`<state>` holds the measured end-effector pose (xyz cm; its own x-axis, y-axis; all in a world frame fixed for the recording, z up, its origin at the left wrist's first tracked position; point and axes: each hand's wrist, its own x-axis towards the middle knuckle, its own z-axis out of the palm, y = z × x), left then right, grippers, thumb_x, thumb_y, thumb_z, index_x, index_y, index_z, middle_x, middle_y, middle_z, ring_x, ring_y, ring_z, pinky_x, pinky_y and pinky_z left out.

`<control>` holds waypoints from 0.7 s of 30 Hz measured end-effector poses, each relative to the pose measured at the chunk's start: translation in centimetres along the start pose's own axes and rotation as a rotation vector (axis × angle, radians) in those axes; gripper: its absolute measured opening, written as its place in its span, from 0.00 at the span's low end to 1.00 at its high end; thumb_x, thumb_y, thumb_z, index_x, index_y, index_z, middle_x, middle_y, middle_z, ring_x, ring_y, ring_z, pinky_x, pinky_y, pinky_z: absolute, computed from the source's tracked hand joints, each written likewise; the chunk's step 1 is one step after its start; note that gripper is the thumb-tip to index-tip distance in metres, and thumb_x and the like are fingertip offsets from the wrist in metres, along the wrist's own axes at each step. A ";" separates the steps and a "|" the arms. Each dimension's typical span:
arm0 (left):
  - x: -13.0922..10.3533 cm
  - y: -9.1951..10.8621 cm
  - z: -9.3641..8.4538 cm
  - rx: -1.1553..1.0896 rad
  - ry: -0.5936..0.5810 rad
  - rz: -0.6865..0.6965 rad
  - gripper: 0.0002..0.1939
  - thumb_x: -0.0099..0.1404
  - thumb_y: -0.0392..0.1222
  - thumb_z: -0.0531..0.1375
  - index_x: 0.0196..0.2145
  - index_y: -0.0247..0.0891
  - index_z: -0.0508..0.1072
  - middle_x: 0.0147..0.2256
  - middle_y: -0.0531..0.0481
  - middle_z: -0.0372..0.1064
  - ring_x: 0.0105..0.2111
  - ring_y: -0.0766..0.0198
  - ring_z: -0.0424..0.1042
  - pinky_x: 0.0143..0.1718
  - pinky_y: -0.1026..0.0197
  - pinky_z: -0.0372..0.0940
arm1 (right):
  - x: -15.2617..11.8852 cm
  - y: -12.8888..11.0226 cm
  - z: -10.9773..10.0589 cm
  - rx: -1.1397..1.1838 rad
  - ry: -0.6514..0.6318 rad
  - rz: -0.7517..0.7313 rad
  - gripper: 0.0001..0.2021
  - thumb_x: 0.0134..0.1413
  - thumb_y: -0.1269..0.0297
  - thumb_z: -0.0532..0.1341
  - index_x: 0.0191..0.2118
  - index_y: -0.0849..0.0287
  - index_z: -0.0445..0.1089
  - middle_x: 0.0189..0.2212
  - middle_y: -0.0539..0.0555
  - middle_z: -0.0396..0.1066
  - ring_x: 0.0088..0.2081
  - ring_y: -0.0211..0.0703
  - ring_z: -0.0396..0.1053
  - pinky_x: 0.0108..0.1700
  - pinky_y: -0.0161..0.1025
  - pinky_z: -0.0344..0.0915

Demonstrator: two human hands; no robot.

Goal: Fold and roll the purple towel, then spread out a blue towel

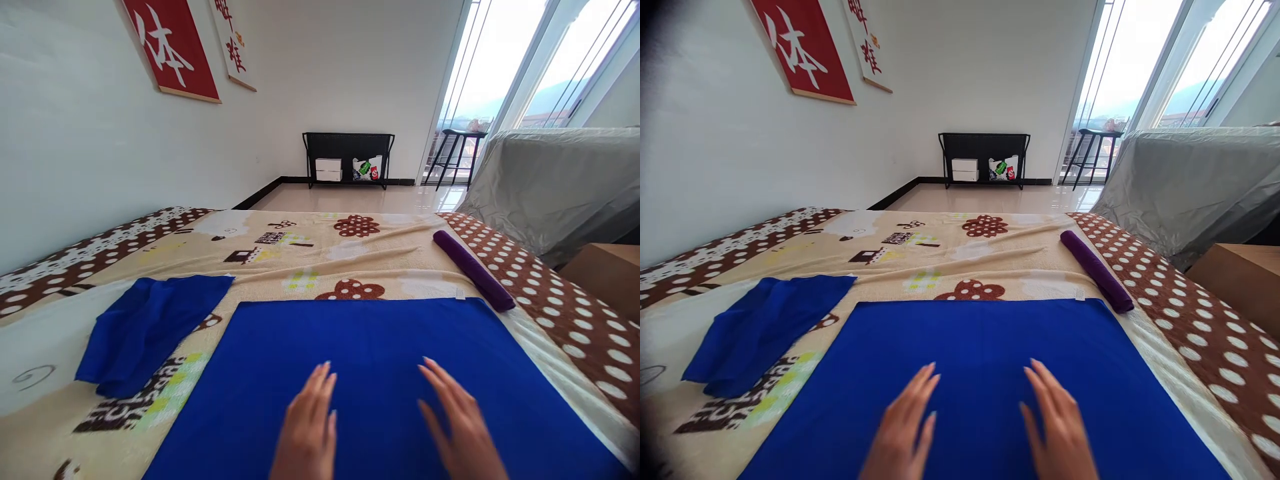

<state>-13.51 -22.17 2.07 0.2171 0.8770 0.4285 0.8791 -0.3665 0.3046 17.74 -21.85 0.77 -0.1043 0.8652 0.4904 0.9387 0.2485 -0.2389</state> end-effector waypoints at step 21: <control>1.7 5.2 6.1 0.415 0.004 0.219 0.31 0.69 0.49 0.52 0.66 0.37 0.56 0.64 0.50 0.59 0.63 0.59 0.59 0.53 0.53 0.64 | 0.7 -2.3 3.8 -0.235 -0.109 -0.293 0.33 0.64 0.53 0.51 0.71 0.55 0.43 0.66 0.53 0.54 0.64 0.46 0.58 0.57 0.44 0.61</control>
<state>-5.94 -20.69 -0.84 0.4158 0.7913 0.4483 0.9082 -0.3872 -0.1589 14.30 -20.17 -1.56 -0.4018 0.8166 0.4144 0.9122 0.3967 0.1028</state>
